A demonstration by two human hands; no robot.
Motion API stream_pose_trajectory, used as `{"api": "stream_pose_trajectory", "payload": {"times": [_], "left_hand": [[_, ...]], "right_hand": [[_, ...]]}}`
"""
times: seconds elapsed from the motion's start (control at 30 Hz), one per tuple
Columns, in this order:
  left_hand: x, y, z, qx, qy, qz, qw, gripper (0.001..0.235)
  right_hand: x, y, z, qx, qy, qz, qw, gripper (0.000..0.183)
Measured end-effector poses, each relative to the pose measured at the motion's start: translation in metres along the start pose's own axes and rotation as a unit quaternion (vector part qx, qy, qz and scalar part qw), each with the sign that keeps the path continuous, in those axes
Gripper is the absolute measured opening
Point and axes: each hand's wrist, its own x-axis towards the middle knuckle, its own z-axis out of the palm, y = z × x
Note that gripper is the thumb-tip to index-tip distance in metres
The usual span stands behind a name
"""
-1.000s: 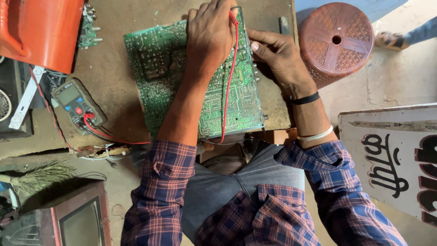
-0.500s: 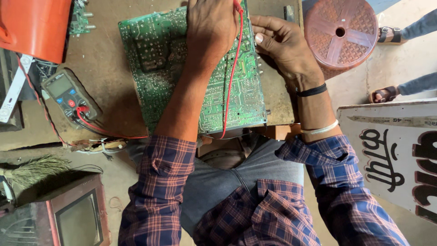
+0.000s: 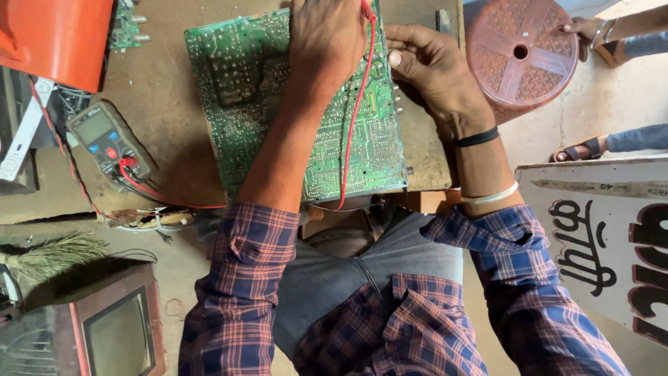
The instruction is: The person uses multimeter probes and a screwdriver to test and scrape points on a green circuit board. The person moves the probes across various solder points and uses the screwdriver to clean or adjust specific areas on the board.
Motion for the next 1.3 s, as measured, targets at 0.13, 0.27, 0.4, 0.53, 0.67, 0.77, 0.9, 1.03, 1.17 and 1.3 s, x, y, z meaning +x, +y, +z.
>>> {"api": "stream_pose_trajectory", "payload": {"times": [0.13,0.27,0.4,0.53,0.67,0.77,0.9,1.03,1.17,1.3], "left_hand": [[0.006,0.002,-0.008,-0.036,-0.006,0.0,0.999,0.012],[0.01,0.003,-0.009,-0.016,-0.017,-0.018,1.0,0.008],[0.01,0.002,-0.013,-0.035,-0.051,-0.051,0.997,0.012],[0.02,0.003,-0.02,-0.143,0.022,-0.133,0.981,0.019],[0.02,0.001,-0.048,-0.1,0.102,-0.098,0.985,0.026],[0.002,0.004,-0.076,-0.327,0.097,-0.108,0.934,0.029],[-0.032,0.012,-0.111,-0.335,0.013,-0.334,0.881,0.043],[-0.05,0.029,-0.11,-0.365,-0.007,-0.287,0.886,0.039],[-0.058,0.038,-0.1,-0.324,-0.001,-0.228,0.918,0.033],[-0.062,0.038,-0.1,-0.405,0.026,-0.269,0.874,0.027]], "right_hand": [[0.0,0.004,0.003,-0.022,0.05,-0.018,0.998,0.034],[0.005,0.011,0.001,-0.018,0.096,-0.033,0.995,0.032],[0.005,0.017,-0.006,-0.018,0.09,-0.045,0.995,0.032],[0.004,0.018,-0.01,-0.011,0.122,-0.078,0.989,0.031],[0.005,0.019,-0.012,0.005,0.125,-0.089,0.988,0.032],[0.005,0.022,-0.016,0.028,0.129,-0.08,0.988,0.033],[0.006,0.023,-0.023,0.061,0.12,-0.064,0.989,0.035],[0.01,0.022,-0.022,0.046,0.135,-0.061,0.988,0.03],[-0.006,0.021,-0.003,-0.044,0.159,-0.055,0.985,0.023],[-0.051,0.018,0.025,-0.161,0.209,-0.007,0.964,0.012]]}}
